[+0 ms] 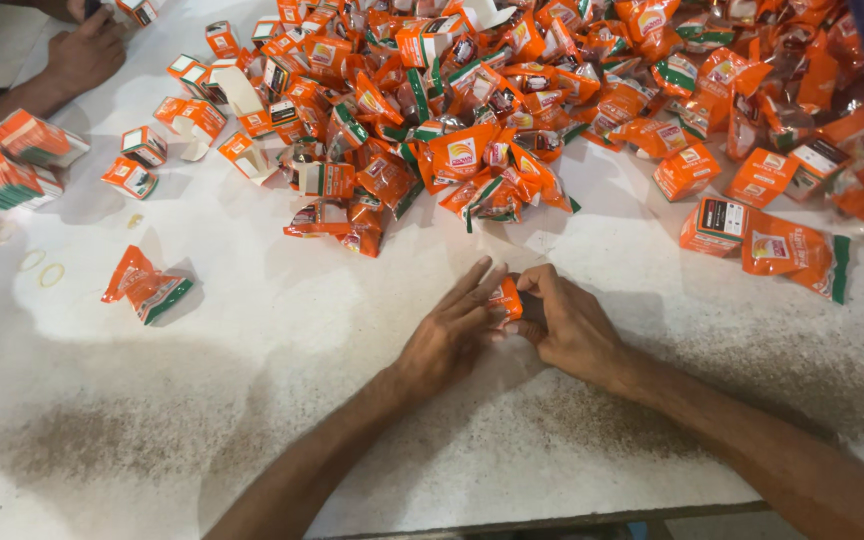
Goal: The person picks up small orange packets from a pile on the table and places them into small open paper boxes, folding the box flaps closed, then sets the packed box aside and repeats with more packets and boxes.
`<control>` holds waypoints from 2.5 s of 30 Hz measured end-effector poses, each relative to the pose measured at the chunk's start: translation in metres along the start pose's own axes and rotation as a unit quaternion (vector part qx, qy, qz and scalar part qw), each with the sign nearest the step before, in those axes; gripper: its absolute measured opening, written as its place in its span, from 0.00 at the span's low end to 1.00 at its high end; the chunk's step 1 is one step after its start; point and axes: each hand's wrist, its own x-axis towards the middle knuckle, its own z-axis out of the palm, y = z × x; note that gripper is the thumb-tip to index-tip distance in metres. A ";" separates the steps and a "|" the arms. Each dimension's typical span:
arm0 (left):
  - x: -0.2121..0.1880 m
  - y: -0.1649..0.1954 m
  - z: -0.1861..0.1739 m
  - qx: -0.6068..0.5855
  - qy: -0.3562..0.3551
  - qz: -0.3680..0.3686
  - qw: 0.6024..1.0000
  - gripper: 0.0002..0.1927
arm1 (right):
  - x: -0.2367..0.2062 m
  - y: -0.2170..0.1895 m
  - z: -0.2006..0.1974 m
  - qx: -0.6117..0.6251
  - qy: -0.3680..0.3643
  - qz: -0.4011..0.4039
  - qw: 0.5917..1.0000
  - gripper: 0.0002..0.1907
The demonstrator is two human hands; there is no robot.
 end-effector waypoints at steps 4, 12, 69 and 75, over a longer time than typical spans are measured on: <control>0.001 0.011 -0.008 0.053 -0.001 0.002 0.999 0.22 | -0.001 -0.002 0.003 -0.022 0.015 -0.106 0.994 0.34; 0.044 -0.049 -0.041 0.112 0.206 0.029 0.972 0.18 | 0.018 0.012 -0.050 -0.305 0.192 -0.093 0.928 0.33; 0.015 0.016 -0.014 0.245 0.025 0.112 0.963 0.27 | 0.008 0.005 -0.006 0.020 0.020 -0.038 0.999 0.28; 0.031 0.020 0.008 0.215 0.147 -0.036 0.965 0.13 | 0.009 -0.006 -0.008 0.021 0.018 -0.049 0.998 0.32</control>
